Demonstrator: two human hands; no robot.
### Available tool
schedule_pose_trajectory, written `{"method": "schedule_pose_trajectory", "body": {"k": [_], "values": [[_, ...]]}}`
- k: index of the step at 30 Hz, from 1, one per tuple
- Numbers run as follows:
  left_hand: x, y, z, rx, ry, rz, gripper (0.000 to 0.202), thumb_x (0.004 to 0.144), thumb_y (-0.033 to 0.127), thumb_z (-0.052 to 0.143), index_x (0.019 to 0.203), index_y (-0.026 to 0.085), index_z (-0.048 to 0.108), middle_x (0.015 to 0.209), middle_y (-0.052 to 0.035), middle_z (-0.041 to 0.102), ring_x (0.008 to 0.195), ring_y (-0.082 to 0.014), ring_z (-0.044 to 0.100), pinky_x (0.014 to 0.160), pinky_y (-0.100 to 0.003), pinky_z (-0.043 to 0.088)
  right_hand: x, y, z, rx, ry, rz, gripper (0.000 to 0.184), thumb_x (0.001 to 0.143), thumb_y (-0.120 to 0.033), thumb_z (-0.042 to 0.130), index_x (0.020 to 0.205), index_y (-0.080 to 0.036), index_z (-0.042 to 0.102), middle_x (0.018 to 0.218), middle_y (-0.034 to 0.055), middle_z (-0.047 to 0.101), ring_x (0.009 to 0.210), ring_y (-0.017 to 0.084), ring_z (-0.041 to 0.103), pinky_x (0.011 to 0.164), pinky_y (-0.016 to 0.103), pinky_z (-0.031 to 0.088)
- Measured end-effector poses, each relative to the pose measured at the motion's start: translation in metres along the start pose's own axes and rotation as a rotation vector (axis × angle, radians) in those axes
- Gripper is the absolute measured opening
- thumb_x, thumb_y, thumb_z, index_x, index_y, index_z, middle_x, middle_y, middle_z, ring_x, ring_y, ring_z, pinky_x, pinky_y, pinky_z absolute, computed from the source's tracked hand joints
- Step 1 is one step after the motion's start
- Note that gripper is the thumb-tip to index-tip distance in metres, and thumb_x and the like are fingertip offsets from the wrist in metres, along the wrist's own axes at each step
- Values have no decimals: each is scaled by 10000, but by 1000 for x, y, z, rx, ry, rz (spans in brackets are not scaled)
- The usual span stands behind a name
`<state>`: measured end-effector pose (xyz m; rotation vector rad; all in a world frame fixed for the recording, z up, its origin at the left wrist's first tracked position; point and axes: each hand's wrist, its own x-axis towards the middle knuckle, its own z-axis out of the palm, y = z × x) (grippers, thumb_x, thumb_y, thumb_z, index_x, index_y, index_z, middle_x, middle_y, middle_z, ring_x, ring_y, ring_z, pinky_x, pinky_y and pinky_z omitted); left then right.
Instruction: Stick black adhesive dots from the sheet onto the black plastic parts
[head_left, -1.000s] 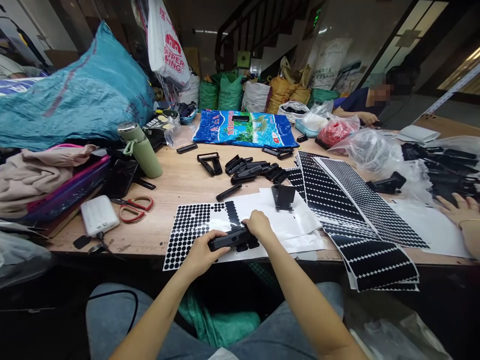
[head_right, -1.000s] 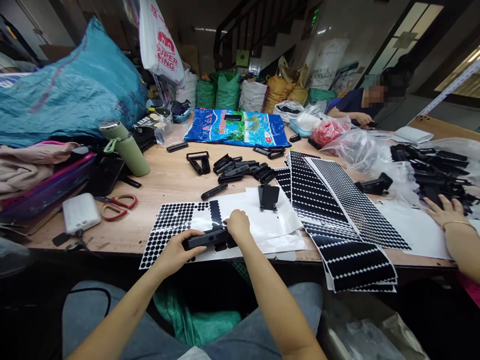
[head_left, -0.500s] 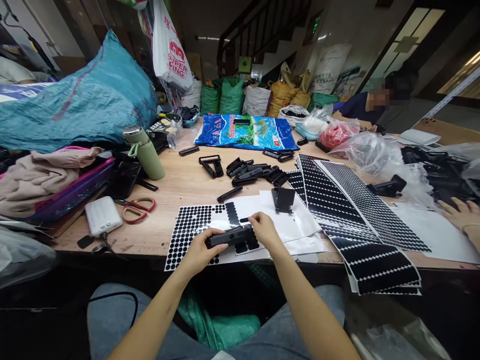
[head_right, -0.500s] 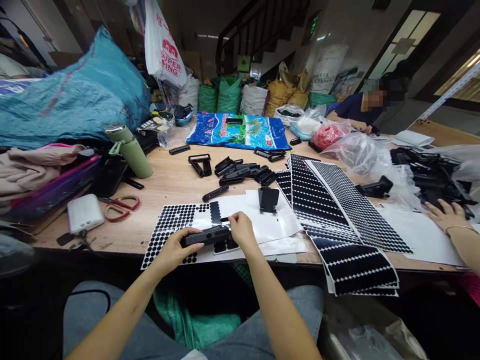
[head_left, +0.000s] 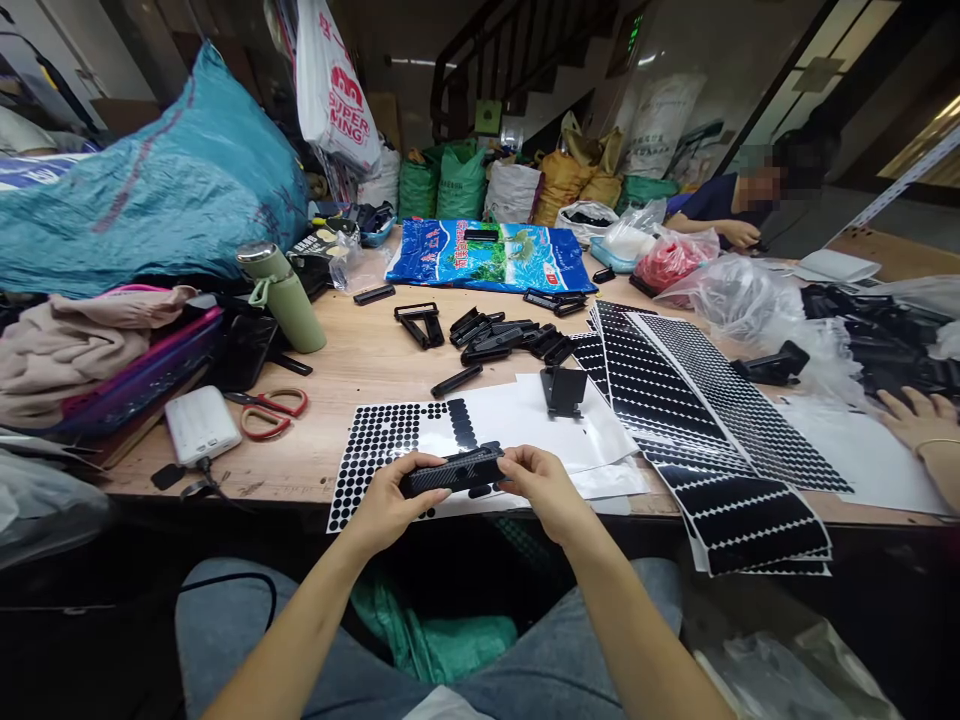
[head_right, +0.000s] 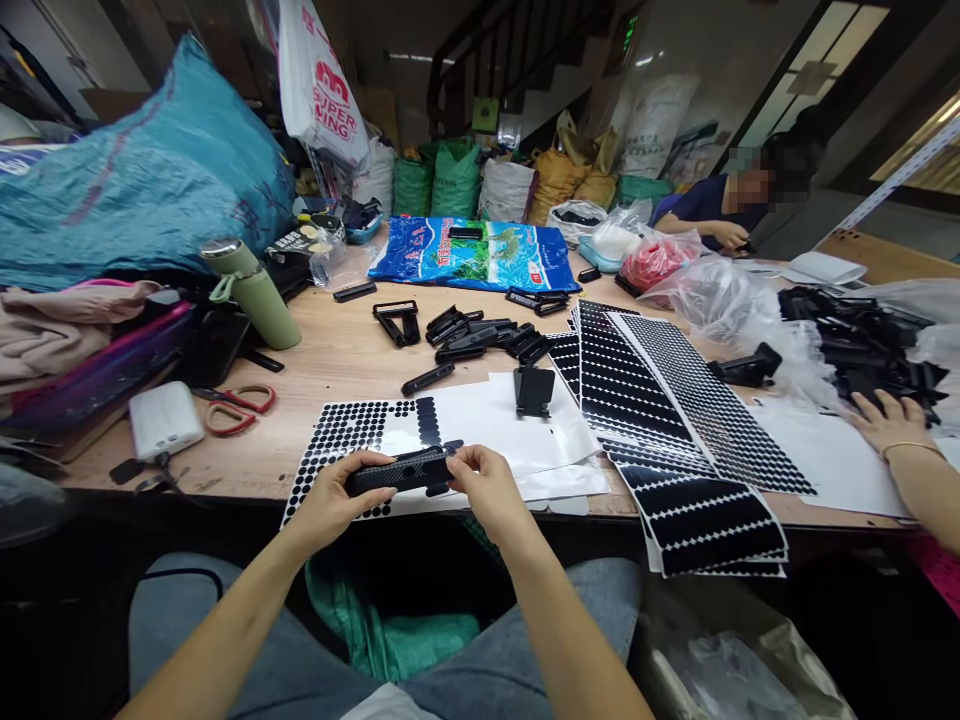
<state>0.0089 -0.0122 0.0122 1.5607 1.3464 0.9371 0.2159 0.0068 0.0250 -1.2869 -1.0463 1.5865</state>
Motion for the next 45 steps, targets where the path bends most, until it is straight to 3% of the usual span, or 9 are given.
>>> {"method": "schedule_pose_trajectory", "body": {"k": [16, 27, 40, 43, 45], "values": [[-3, -2, 6, -50, -5, -4, 306, 677, 329, 658, 946, 200, 594, 851, -26, 618, 772, -180, 590, 651, -276, 478, -8, 0, -5, -11, -14, -24, 277, 641, -400, 657, 660, -160, 519, 729, -2, 493, 752, 126, 501, 779, 331, 476], [-3, -1, 6, -24, 0, 21, 312, 676, 341, 653, 950, 200, 600, 899, -41, 614, 832, -193, 574, 739, -314, 460, -8, 12, -5, -224, 42, -153, 238, 741, -419, 549, 717, -187, 502, 784, 11, 526, 757, 148, 546, 730, 315, 480], [-5, 2, 8, -37, 11, 0, 309, 676, 351, 650, 943, 205, 602, 885, -34, 615, 789, -182, 589, 704, -291, 474, -16, 8, -1, -405, 163, -244, 209, 737, -410, 541, 724, -210, 482, 775, 22, 558, 742, 172, 545, 689, 310, 436], [-8, 2, 2, -57, 23, -26, 313, 666, 354, 659, 935, 205, 602, 875, -27, 616, 770, -177, 591, 680, -281, 482, -8, 10, 3, -364, 212, -260, 264, 719, -430, 564, 805, -222, 426, 763, 5, 556, 697, 160, 548, 630, 289, 435], [-11, 2, -7, -54, 47, -41, 314, 658, 351, 669, 927, 201, 608, 881, -28, 619, 799, -182, 590, 703, -282, 480, 11, 11, 10, -394, 189, -278, 228, 776, -432, 486, 842, -227, 411, 730, -6, 557, 665, 153, 550, 611, 282, 427]]}}
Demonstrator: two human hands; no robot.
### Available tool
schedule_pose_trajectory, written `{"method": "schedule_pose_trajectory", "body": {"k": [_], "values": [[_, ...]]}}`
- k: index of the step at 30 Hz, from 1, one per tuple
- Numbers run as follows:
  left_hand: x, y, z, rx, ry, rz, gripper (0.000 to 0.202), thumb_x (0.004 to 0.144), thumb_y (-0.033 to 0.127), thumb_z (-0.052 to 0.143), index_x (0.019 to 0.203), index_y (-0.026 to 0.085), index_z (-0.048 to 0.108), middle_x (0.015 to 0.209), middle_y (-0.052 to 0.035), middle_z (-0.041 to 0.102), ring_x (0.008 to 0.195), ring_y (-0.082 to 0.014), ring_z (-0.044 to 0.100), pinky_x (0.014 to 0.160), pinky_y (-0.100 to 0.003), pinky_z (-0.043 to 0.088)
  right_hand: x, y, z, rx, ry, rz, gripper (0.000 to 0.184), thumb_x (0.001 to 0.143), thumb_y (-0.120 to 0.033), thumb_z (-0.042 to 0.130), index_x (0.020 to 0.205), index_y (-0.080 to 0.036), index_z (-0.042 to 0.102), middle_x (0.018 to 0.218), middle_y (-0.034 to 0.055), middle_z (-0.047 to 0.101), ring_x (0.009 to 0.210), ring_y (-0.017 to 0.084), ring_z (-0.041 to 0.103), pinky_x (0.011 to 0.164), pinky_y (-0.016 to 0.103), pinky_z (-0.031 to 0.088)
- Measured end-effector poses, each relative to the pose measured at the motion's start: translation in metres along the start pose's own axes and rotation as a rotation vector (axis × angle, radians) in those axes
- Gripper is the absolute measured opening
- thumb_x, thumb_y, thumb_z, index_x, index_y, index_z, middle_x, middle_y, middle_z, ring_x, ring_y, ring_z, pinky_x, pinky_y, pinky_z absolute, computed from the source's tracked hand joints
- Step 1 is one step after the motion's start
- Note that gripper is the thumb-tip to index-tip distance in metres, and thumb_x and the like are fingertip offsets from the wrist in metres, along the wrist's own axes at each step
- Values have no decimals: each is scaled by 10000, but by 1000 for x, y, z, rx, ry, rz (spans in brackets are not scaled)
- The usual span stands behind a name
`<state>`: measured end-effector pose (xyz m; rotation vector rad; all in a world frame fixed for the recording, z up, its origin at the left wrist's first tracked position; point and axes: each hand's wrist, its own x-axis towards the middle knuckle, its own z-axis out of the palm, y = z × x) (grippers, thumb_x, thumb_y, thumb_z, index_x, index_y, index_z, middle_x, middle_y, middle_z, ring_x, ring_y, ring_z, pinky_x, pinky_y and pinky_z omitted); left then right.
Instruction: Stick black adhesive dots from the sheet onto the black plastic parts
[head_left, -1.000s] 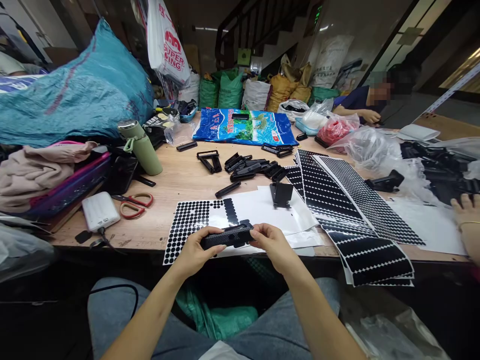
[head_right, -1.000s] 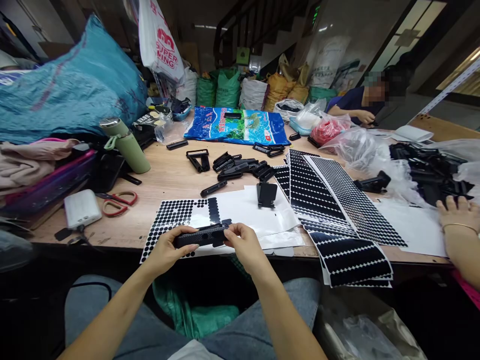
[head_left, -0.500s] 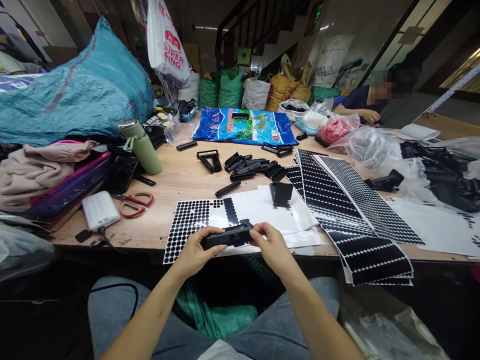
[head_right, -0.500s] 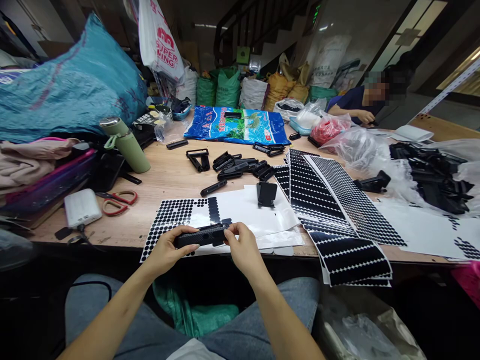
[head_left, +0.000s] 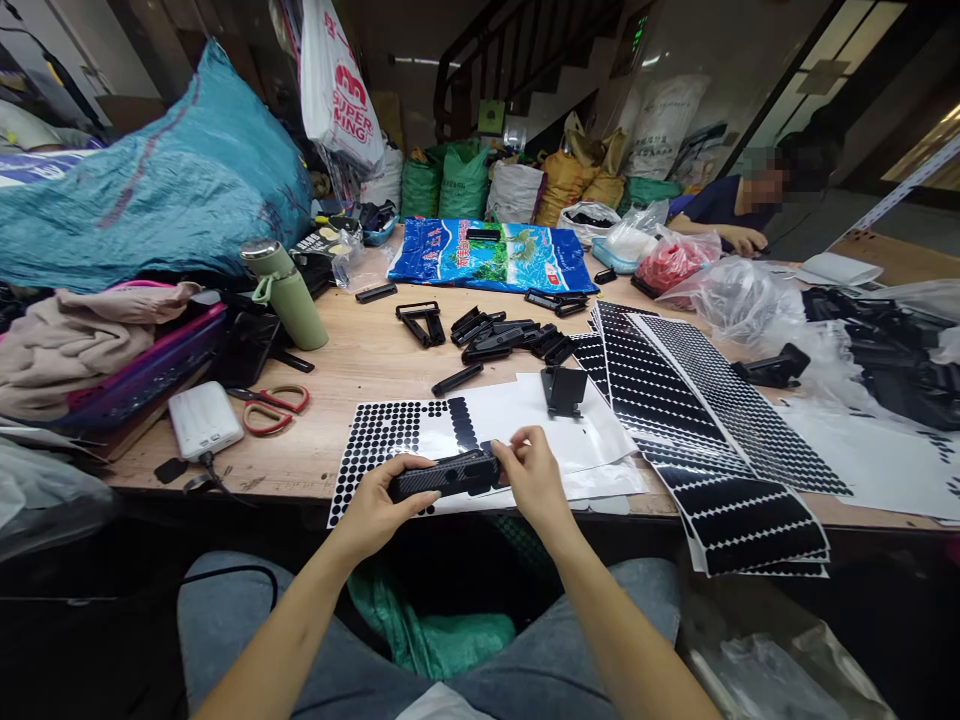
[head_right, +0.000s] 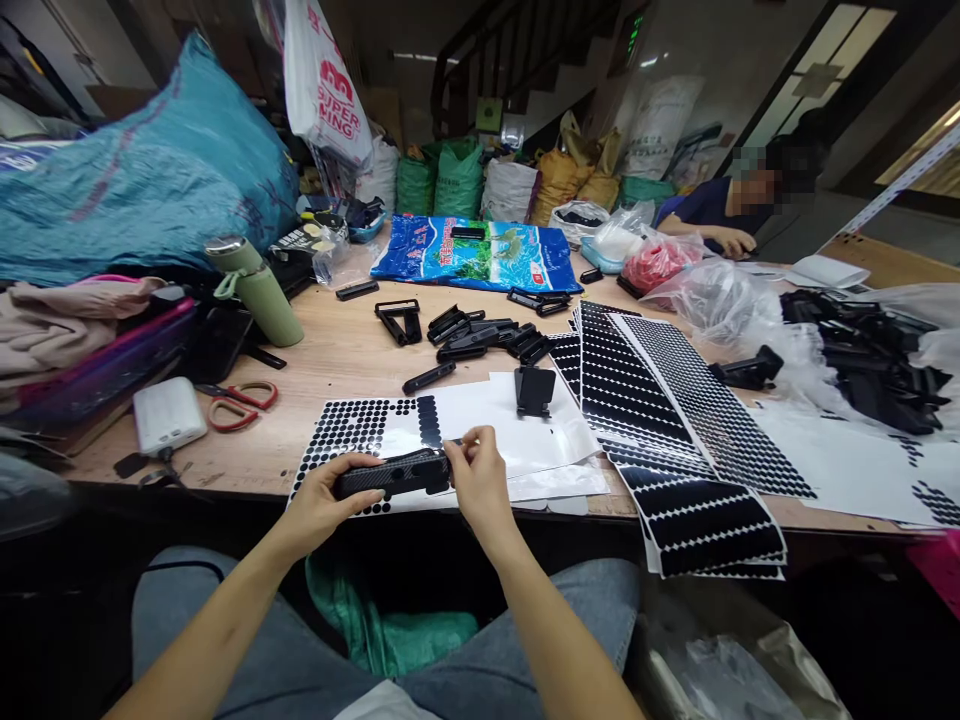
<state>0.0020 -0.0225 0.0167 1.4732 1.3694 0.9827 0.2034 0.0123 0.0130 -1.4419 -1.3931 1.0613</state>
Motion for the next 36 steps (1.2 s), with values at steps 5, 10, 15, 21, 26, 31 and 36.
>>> {"method": "schedule_pose_trajectory", "body": {"k": [5, 10, 15, 21, 26, 31, 36], "values": [[-7, -3, -24, -107, 164, -105, 392, 678, 394, 646, 985, 166, 564, 844, -38, 614, 706, -184, 617, 546, -253, 482, 70, 4, 55, -444, -179, -134, 71, 804, -221, 438, 813, -201, 505, 876, 51, 601, 830, 172, 550, 737, 285, 381], [-7, -8, -34, -314, 309, -197, 418, 695, 450, 615, 985, 172, 499, 748, -8, 607, 537, -169, 625, 355, -198, 394, 110, 10, 100, -513, -215, -91, 74, 708, -76, 509, 691, -142, 540, 891, 157, 598, 878, 244, 549, 748, 322, 357], [0, -7, -29, -497, 272, -404, 407, 730, 520, 547, 897, 151, 512, 691, -27, 625, 485, -143, 622, 316, -163, 363, 112, 8, 88, -473, -216, -55, 85, 703, -112, 513, 633, -157, 532, 751, 99, 604, 772, 210, 552, 690, 302, 364], [9, -6, -13, -618, 64, -538, 409, 646, 322, 712, 960, 166, 502, 839, -57, 645, 583, -142, 649, 392, -162, 427, 62, -16, 28, -289, -135, -60, 212, 811, -346, 385, 817, -180, 517, 760, 28, 581, 658, 126, 515, 597, 245, 383], [9, -1, 5, -545, 43, -453, 619, 598, 220, 750, 1140, 153, 458, 815, -54, 646, 624, -161, 650, 461, -204, 456, 5, -27, 16, -40, -364, -63, 156, 767, -340, 472, 718, -195, 505, 711, -5, 525, 630, 121, 493, 601, 267, 397], [6, 10, 14, -439, 20, -340, 501, 562, 218, 759, 999, 115, 536, 713, -32, 643, 614, -165, 642, 493, -231, 466, -10, -28, 24, -166, -211, -170, 106, 768, -249, 466, 682, -196, 499, 943, 53, 494, 880, 173, 489, 765, 333, 401], [3, 15, 17, -423, 16, -316, 468, 561, 229, 754, 961, 113, 542, 728, -36, 644, 601, -162, 640, 480, -226, 454, -14, -24, 26, -187, -191, -157, 88, 773, -218, 465, 699, -194, 505, 991, 73, 467, 973, 199, 464, 845, 363, 375]]}}
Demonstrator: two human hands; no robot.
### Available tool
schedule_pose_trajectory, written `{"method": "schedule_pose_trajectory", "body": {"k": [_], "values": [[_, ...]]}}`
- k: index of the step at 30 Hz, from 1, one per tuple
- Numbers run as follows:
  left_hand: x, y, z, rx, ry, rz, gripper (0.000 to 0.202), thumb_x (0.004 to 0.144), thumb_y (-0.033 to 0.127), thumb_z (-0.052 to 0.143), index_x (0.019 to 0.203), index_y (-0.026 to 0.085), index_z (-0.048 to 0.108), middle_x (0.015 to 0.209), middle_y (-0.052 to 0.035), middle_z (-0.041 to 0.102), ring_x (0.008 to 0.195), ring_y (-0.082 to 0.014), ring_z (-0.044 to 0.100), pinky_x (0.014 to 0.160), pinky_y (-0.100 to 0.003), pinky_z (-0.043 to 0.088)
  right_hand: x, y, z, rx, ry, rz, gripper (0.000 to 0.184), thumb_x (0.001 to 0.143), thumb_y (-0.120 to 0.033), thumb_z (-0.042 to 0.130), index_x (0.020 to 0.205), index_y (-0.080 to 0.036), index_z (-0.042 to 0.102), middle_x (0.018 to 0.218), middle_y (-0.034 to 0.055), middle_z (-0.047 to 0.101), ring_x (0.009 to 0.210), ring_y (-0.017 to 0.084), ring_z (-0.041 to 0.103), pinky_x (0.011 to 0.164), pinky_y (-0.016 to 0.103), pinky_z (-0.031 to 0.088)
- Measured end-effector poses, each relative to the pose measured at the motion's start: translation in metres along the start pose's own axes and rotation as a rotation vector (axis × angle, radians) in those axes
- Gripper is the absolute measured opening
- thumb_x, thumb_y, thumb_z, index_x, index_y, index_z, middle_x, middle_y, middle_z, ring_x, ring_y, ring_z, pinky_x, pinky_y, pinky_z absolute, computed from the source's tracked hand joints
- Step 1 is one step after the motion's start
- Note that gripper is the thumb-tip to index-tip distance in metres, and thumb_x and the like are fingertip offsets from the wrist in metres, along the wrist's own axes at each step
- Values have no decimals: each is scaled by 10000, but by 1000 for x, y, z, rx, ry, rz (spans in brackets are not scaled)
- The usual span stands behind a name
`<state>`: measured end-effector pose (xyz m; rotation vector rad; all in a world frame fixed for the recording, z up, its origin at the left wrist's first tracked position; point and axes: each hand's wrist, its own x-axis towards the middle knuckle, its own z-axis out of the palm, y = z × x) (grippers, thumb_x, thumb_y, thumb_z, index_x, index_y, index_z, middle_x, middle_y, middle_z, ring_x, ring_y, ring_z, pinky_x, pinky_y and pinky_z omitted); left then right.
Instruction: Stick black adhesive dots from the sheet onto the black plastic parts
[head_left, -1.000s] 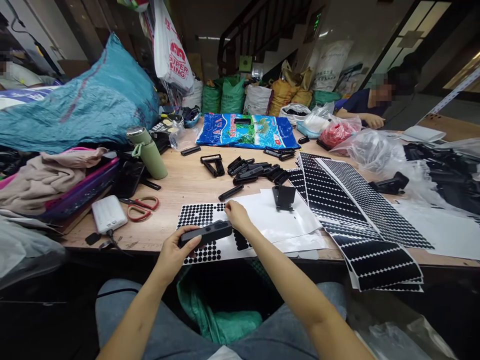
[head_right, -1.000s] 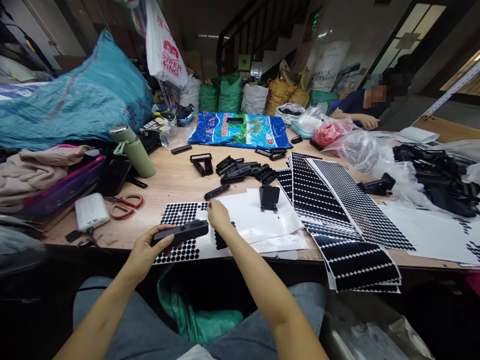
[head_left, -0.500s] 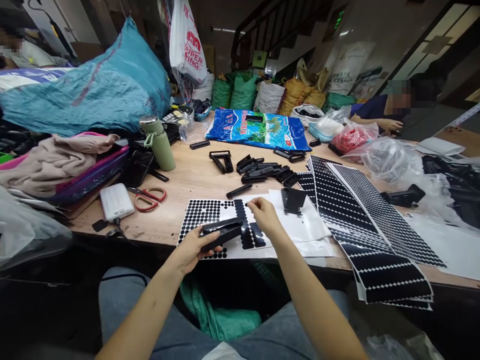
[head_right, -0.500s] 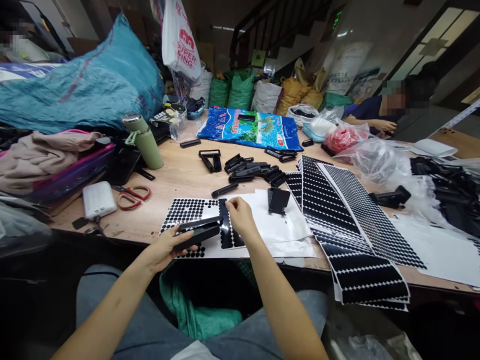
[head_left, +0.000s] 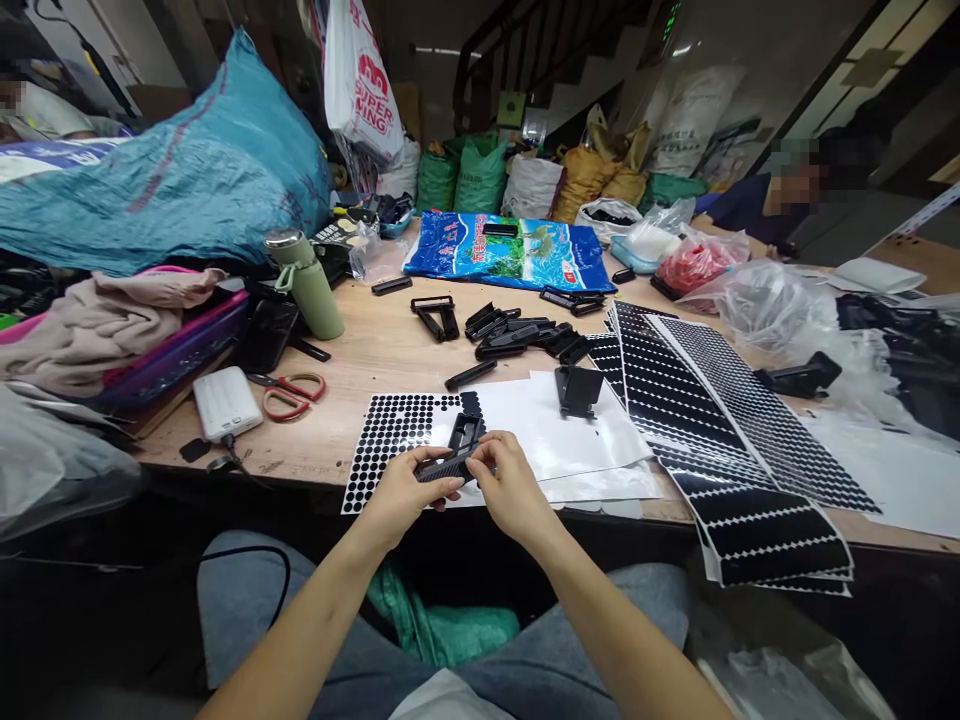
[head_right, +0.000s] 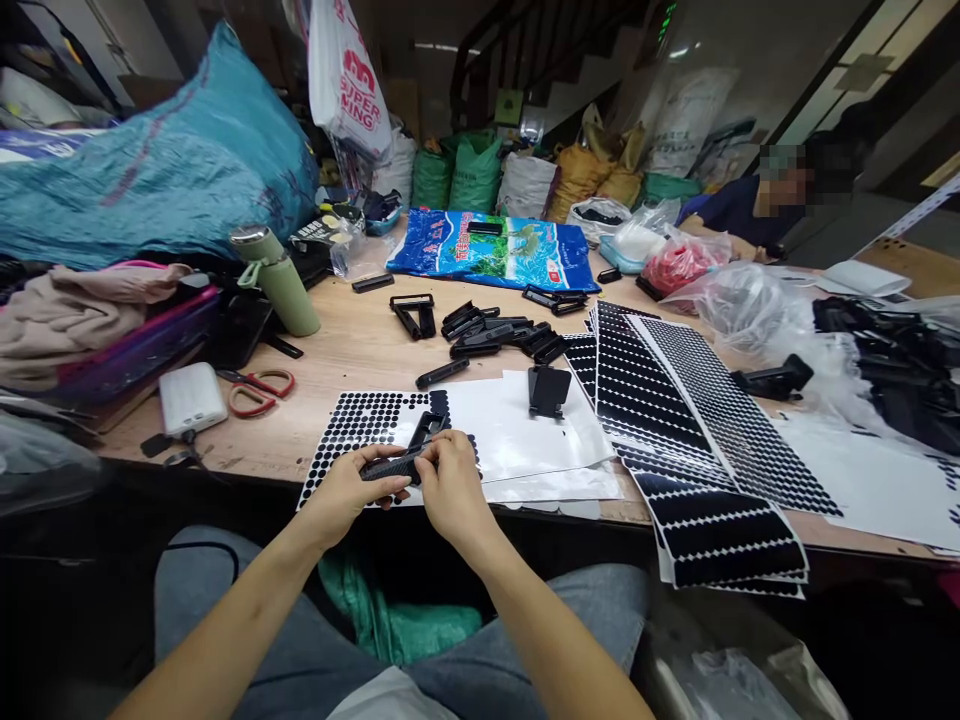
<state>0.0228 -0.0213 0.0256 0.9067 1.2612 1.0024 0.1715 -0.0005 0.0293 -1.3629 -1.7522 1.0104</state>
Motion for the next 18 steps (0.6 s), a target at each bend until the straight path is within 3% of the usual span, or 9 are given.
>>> {"method": "schedule_pose_trajectory", "body": {"k": [12, 18], "values": [[-1, -3, 2, 8, -7, 12, 433, 586, 226, 740, 950, 115, 534, 739, -23, 630, 581, -145, 635, 459, -211, 445, -5, -1, 4, -18, 31, -1, 99, 783, -202, 459, 693, -188, 498, 975, 77, 472, 983, 203, 453, 894, 374, 346], [1, -8, 1, 4, 0, -20, 429, 597, 227, 736, 958, 117, 532, 770, -32, 626, 585, -143, 639, 449, -197, 447, -5, 11, 6, -91, 111, -84, 42, 781, -210, 469, 751, -194, 494, 955, 75, 480, 951, 204, 464, 849, 365, 377]]}}
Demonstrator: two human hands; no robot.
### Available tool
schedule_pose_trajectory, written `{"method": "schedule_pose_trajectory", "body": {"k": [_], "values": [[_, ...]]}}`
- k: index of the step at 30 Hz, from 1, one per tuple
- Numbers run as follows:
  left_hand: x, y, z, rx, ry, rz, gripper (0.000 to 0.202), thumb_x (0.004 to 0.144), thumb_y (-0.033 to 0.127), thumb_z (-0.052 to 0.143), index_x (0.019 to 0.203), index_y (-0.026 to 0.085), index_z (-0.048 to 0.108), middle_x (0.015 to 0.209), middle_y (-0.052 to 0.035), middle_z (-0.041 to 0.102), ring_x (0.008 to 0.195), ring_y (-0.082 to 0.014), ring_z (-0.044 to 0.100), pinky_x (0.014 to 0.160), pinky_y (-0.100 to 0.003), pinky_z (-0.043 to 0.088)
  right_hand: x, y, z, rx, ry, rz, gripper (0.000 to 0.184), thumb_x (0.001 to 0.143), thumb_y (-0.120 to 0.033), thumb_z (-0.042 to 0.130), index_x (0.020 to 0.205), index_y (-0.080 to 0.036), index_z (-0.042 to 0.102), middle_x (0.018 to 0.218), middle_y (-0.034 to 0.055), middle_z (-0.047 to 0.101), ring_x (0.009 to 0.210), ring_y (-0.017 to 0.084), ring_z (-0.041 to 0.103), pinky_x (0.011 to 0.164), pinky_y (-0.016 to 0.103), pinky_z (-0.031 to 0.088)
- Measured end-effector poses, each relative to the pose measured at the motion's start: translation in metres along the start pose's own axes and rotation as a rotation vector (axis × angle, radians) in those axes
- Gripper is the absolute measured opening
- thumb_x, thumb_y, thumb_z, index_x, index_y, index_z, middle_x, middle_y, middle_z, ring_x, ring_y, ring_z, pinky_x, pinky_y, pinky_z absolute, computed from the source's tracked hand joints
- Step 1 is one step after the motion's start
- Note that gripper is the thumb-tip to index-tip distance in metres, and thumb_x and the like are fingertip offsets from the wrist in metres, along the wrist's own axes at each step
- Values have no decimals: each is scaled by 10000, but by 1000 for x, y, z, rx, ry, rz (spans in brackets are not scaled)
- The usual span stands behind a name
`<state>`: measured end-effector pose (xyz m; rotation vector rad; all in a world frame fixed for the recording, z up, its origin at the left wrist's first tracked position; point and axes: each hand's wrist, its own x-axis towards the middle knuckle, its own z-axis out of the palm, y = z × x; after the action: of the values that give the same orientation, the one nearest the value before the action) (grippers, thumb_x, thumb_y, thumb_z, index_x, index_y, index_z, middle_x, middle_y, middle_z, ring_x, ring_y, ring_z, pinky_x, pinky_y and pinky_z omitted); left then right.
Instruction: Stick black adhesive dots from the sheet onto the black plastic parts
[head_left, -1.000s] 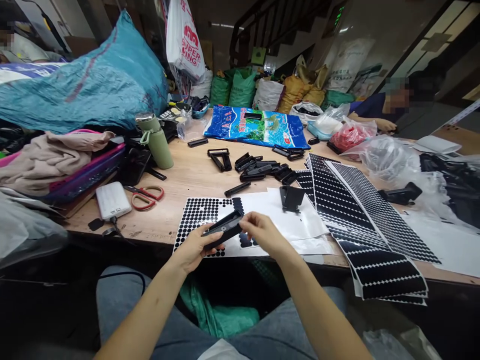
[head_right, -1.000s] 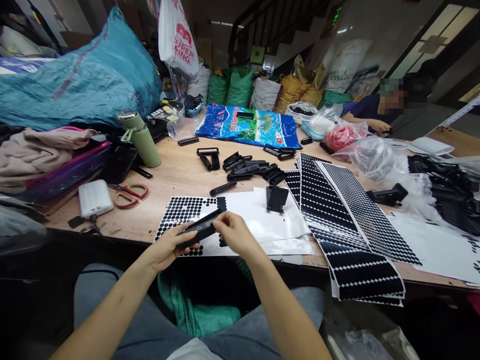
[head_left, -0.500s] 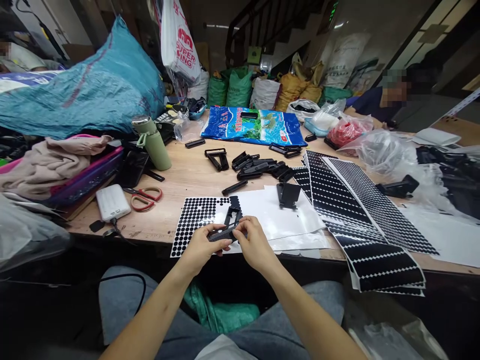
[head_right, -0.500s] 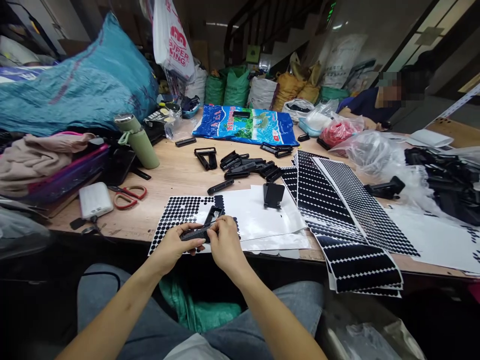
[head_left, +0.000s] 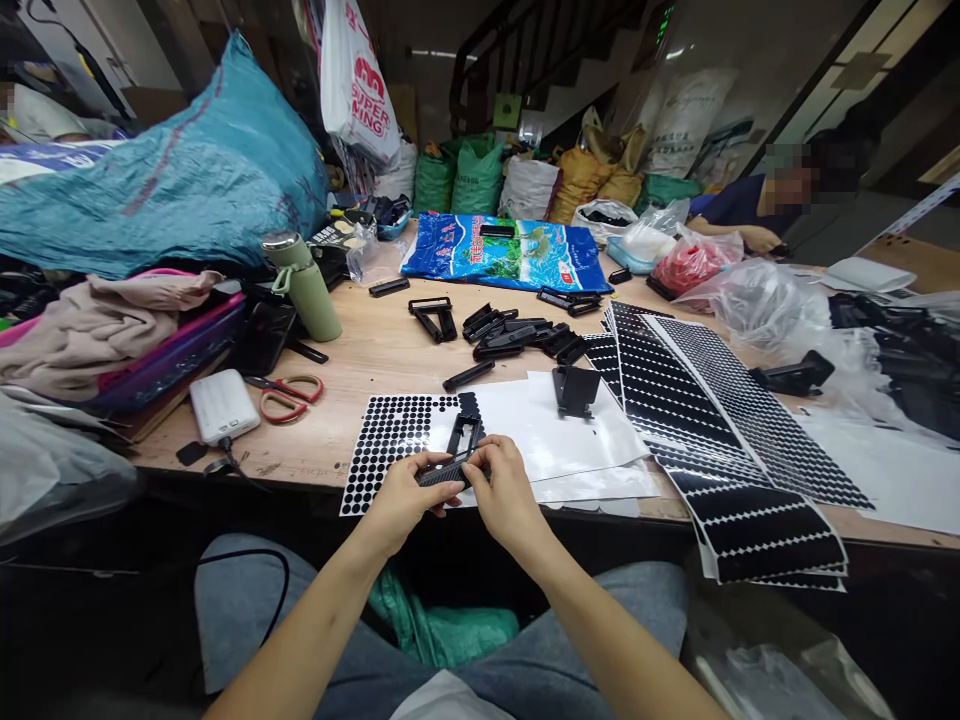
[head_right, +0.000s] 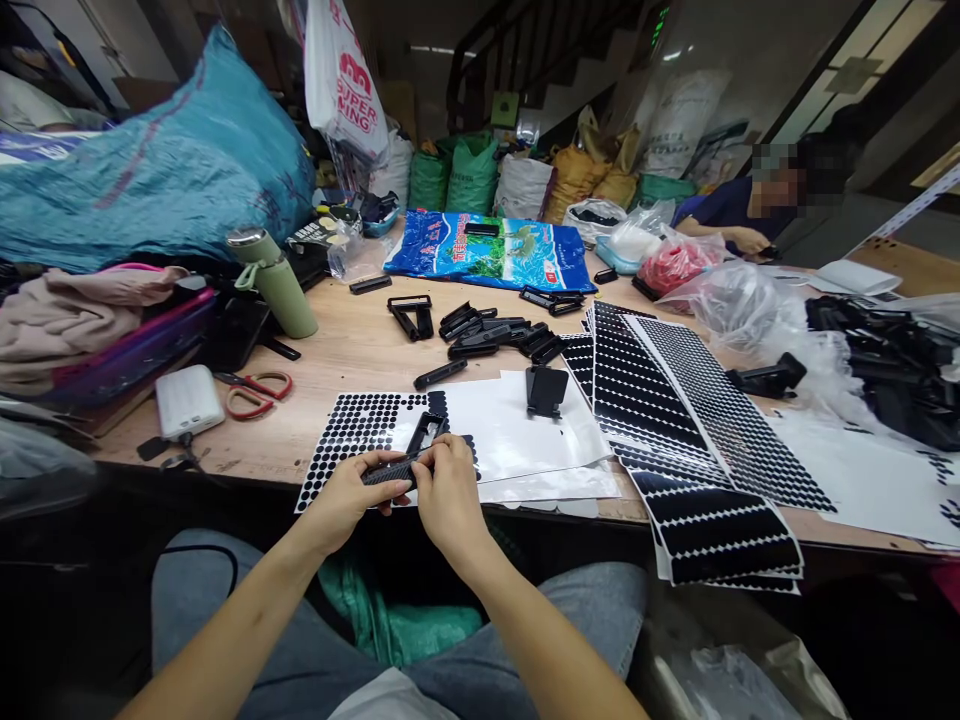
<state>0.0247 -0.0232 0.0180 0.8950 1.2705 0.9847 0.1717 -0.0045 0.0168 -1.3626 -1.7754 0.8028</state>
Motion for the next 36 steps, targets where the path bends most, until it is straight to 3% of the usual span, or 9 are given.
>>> {"method": "schedule_pose_trajectory", "body": {"k": [4, 7, 11, 14, 19, 23, 26, 30, 36], "values": [[4, -1, -3, 50, 36, -73, 458, 597, 224, 737, 984, 109, 521, 733, -47, 636, 585, -152, 642, 447, -195, 454, 22, 30, -5, -187, 133, 182, 191, 813, -297, 434, 931, -155, 485, 985, 119, 489, 889, 226, 498, 771, 360, 403], [9, -4, -9, 112, 67, -110, 456, 599, 208, 732, 987, 111, 513, 695, -45, 639, 575, -151, 637, 453, -200, 464, 39, 49, -3, -380, 53, 341, 234, 791, -290, 480, 930, -107, 525, 1000, 186, 512, 923, 282, 503, 770, 370, 387], [16, -10, -19, 137, 203, -76, 433, 604, 195, 722, 966, 122, 495, 637, -17, 623, 562, -142, 629, 459, -200, 472, 45, 57, 5, -399, 27, 388, 154, 765, -210, 497, 867, -108, 554, 971, 211, 539, 904, 308, 519, 729, 370, 380], [17, -12, -25, 121, 211, -39, 425, 596, 212, 728, 946, 131, 501, 652, -10, 618, 573, -143, 631, 450, -195, 468, 44, 56, 7, -351, 39, 402, 148, 760, -208, 491, 856, -110, 549, 980, 222, 535, 887, 313, 522, 698, 373, 376], [16, -11, -27, 122, 160, -39, 457, 581, 245, 742, 957, 129, 509, 663, -19, 628, 590, -149, 635, 458, -198, 470, 47, 58, 5, -189, 59, 421, 76, 747, -202, 476, 733, -153, 532, 887, 167, 570, 832, 263, 538, 681, 349, 377], [12, -6, -27, 93, 112, -65, 499, 571, 263, 750, 986, 123, 510, 661, -32, 648, 593, -153, 639, 460, -191, 454, 40, 54, -5, 37, 26, 412, 192, 785, -340, 423, 742, -178, 517, 787, 70, 589, 722, 176, 550, 635, 294, 415], [7, 1, -25, 71, 50, -88, 522, 580, 256, 745, 1022, 121, 502, 630, -30, 653, 586, -154, 639, 460, -184, 436, 27, 38, -14, 299, -76, 421, 250, 745, -419, 481, 747, -173, 524, 793, 39, 580, 704, 133, 547, 651, 268, 436], [0, 9, -23, 72, -42, -63, 507, 593, 232, 737, 1030, 124, 504, 620, -25, 652, 593, -152, 636, 480, -191, 440, 9, 13, -21, 683, -233, 473, 288, 617, -412, 649, 656, -167, 503, 675, -8, 514, 647, 100, 489, 711, 282, 424], [-5, 11, -21, 85, -71, -7, 465, 593, 228, 736, 995, 132, 524, 708, -28, 645, 599, -151, 634, 457, -195, 430, 2, 7, -22, 699, -173, 475, 299, 609, -407, 669, 656, -166, 499, 677, -22, 453, 664, 96, 446, 740, 297, 438]]}}
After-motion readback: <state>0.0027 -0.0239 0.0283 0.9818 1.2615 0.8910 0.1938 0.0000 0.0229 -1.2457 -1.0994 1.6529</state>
